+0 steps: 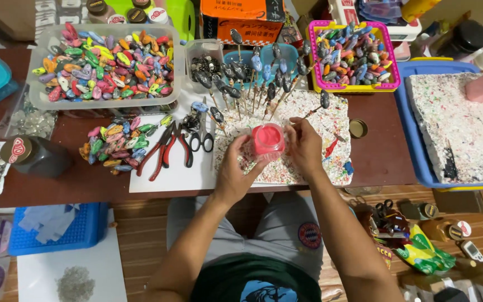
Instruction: Detailed painting and touching up of artificial fishing lures at a workshop table.
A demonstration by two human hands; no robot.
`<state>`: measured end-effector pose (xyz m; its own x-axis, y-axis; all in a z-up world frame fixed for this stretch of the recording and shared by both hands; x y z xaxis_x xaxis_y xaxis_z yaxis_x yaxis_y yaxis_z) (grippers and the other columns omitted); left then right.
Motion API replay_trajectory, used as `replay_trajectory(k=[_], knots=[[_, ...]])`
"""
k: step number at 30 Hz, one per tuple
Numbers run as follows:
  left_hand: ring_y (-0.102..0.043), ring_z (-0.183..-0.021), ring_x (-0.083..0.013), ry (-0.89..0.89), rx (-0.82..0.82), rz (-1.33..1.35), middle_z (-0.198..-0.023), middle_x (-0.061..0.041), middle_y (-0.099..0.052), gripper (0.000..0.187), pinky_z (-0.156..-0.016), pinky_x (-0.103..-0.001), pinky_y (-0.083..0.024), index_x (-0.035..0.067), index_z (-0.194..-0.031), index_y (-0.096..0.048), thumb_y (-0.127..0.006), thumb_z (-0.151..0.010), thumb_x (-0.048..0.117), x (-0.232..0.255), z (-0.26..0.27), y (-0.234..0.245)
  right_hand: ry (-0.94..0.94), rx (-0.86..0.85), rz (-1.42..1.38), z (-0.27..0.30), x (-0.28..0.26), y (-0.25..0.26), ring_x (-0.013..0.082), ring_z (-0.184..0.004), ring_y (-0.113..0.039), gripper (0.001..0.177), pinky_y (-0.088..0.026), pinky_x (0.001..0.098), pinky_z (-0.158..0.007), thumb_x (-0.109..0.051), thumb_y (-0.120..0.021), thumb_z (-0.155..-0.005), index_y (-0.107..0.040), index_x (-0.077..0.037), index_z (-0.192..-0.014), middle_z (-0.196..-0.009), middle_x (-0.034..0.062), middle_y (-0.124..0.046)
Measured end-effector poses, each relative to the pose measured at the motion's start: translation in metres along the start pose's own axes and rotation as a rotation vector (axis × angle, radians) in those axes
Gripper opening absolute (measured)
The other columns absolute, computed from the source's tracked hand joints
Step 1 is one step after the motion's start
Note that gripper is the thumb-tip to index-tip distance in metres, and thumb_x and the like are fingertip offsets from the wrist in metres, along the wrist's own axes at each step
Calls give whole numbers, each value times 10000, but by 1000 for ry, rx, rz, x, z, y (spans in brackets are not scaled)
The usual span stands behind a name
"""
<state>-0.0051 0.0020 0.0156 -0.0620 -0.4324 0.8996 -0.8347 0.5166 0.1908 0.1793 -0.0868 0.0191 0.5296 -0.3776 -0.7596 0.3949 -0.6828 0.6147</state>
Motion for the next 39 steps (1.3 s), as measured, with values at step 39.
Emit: replay_trajectory(k=[39], knots=[[-744,-842,-322,14,-595,385,-928,-158,-722,310,-693,-385,-614,72,-1132,-627,-746,-935,280,23,-32,-428,-298,657,148,58,262,231,299,-860,-732,181,-559,415,-704,-167,-762,-968,-755,-132,-1145,-909,115,-756]])
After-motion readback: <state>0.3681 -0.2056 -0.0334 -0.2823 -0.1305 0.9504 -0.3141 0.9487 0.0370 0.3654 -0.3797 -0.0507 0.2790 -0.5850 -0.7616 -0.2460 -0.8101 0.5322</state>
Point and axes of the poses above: each hand's wrist, its own z-axis away from the middle knuckle, its own y-axis out of the back of the hand, x = y × z, the point moved 3 cm from there along -z, towards the middle knuckle
